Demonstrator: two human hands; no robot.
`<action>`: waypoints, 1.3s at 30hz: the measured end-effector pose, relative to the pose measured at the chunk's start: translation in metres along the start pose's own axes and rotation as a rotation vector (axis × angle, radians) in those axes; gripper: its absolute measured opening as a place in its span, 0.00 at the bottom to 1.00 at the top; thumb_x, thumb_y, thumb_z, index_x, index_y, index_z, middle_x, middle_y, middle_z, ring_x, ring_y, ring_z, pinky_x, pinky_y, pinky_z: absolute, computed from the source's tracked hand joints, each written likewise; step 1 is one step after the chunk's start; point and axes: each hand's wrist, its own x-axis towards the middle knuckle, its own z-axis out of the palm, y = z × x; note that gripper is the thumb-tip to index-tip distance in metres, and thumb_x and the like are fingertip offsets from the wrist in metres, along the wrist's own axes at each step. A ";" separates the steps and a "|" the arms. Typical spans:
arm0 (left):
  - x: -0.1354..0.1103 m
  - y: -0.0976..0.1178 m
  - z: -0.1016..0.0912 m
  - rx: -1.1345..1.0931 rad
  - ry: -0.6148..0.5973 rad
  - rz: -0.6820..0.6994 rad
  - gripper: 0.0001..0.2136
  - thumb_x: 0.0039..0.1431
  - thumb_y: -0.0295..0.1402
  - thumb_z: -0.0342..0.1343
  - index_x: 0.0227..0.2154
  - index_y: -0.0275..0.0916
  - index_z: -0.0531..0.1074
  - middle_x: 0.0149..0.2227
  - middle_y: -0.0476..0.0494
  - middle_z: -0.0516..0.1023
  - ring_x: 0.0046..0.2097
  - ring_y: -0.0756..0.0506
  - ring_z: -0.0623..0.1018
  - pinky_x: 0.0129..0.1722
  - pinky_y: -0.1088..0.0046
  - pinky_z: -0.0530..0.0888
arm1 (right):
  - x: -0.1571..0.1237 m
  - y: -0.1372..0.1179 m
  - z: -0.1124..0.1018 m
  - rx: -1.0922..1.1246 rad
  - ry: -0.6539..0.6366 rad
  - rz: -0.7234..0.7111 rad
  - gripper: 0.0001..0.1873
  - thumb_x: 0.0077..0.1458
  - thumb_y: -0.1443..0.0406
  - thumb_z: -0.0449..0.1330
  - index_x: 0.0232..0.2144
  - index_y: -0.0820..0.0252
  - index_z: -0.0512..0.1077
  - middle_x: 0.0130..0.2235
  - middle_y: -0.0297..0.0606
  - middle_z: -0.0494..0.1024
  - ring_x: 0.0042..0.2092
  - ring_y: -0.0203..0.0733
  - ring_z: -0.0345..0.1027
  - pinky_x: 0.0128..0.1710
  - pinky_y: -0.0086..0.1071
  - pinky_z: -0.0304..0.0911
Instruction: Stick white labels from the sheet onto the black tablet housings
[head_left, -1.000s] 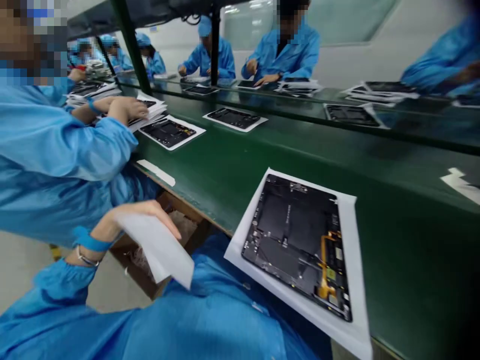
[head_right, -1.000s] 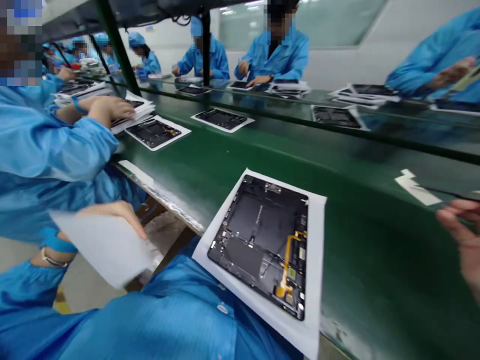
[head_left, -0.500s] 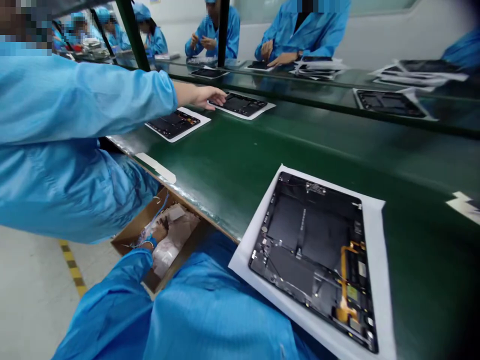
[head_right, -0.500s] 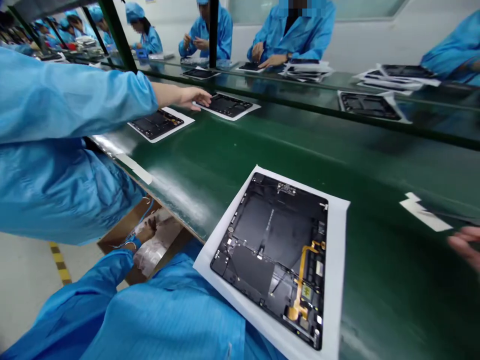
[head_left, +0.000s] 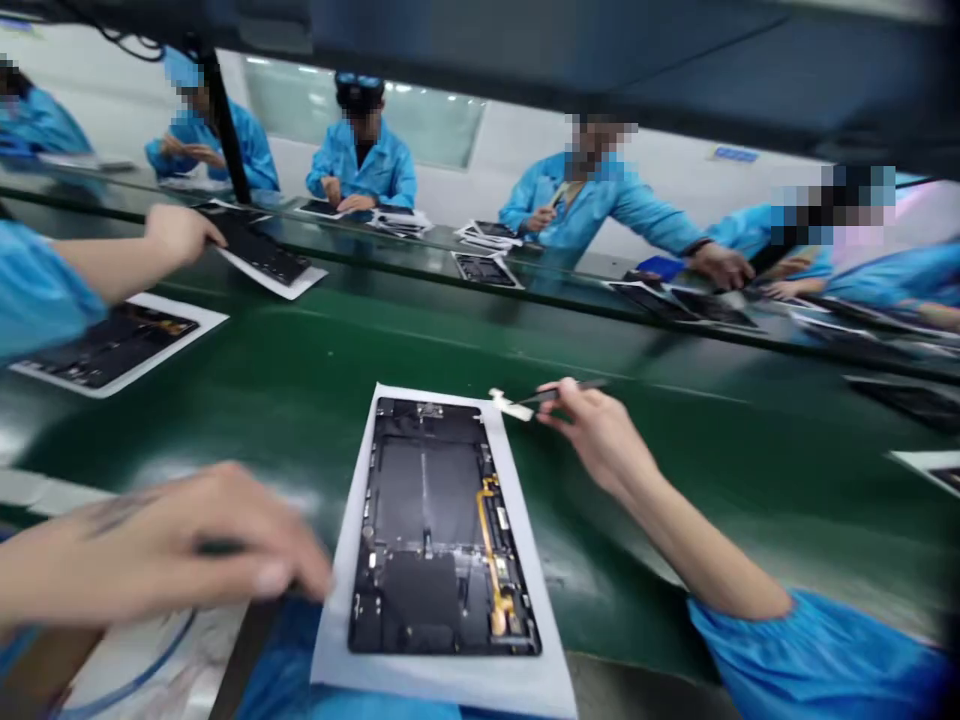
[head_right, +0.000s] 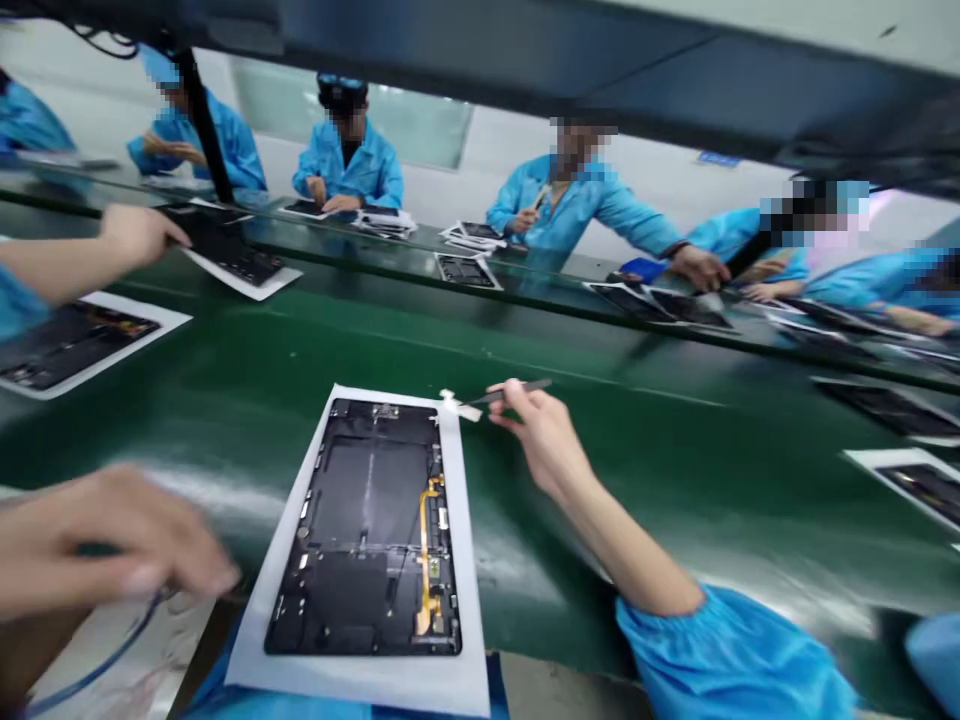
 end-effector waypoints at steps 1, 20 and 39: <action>0.031 -0.001 -0.006 -0.027 -0.114 0.046 0.15 0.71 0.42 0.46 0.46 0.53 0.78 0.43 0.54 0.82 0.42 0.48 0.79 0.43 0.76 0.73 | -0.001 -0.002 0.011 -0.025 -0.046 -0.015 0.26 0.37 0.44 0.72 0.28 0.59 0.79 0.27 0.34 0.74 0.32 0.37 0.68 0.38 0.34 0.69; 0.177 -0.071 0.061 0.310 0.185 0.385 0.16 0.64 0.19 0.45 0.45 0.36 0.75 0.44 0.42 0.78 0.41 0.44 0.75 0.40 0.68 0.74 | 0.021 0.008 0.055 -0.080 -0.257 0.146 0.27 0.45 0.44 0.68 0.18 0.61 0.70 0.27 0.34 0.72 0.31 0.36 0.67 0.39 0.35 0.70; 0.179 -0.068 0.063 0.346 0.182 0.369 0.14 0.67 0.22 0.44 0.43 0.35 0.75 0.43 0.41 0.79 0.42 0.44 0.75 0.41 0.68 0.73 | 0.020 0.007 0.055 -0.117 -0.228 0.194 0.29 0.42 0.43 0.69 0.16 0.61 0.68 0.31 0.37 0.74 0.32 0.38 0.69 0.40 0.36 0.68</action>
